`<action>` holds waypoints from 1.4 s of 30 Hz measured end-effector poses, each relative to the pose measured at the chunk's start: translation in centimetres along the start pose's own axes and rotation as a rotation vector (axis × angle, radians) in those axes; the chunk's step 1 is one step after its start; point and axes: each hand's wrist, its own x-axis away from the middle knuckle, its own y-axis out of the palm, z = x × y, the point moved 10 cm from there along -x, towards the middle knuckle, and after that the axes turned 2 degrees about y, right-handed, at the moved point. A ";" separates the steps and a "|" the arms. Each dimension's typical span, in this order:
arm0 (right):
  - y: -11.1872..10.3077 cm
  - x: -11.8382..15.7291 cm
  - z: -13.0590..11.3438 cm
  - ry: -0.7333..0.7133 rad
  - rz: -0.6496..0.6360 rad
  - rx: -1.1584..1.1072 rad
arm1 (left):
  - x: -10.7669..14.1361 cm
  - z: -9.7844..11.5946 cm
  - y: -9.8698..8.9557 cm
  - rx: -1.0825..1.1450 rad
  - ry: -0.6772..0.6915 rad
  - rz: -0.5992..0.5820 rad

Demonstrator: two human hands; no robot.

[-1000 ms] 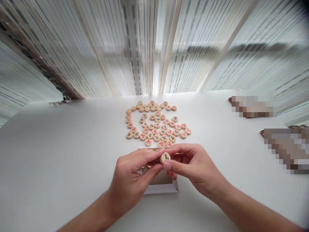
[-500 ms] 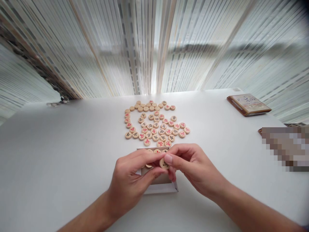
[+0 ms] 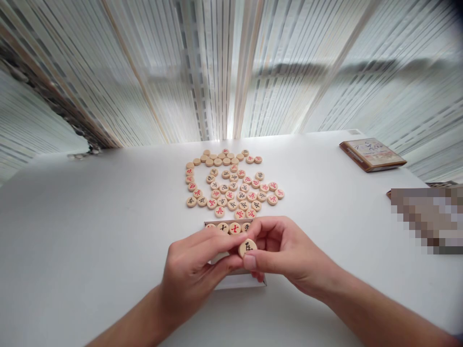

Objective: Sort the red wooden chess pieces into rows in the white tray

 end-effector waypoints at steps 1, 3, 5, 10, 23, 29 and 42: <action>0.0 0.0 0.2 0.016 -0.002 -0.009 | 0.1 0.2 0.2 -0.003 0.014 -0.025; 0.0 0.0 0.4 0.045 -0.006 -0.013 | 0.2 0.4 0.6 -0.005 0.034 -0.071; 0.0 0.0 0.4 0.055 0.000 0.005 | 0.2 0.6 0.7 -0.005 0.049 -0.094; -0.1 0.2 -0.2 0.032 0.025 0.061 | 0.3 0.6 0.8 0.005 0.042 -0.115; 0.6 0.4 -1.5 -0.084 -0.039 0.040 | -0.3 0.2 0.3 0.055 -0.022 -0.051; 0.7 0.9 -3.0 -0.216 -0.043 0.145 | -0.3 0.1 -0.1 0.066 -0.009 -0.001; 0.2 2.5 -5.6 -0.610 0.110 0.543 | 0.1 -0.6 -1.2 0.028 -0.072 0.101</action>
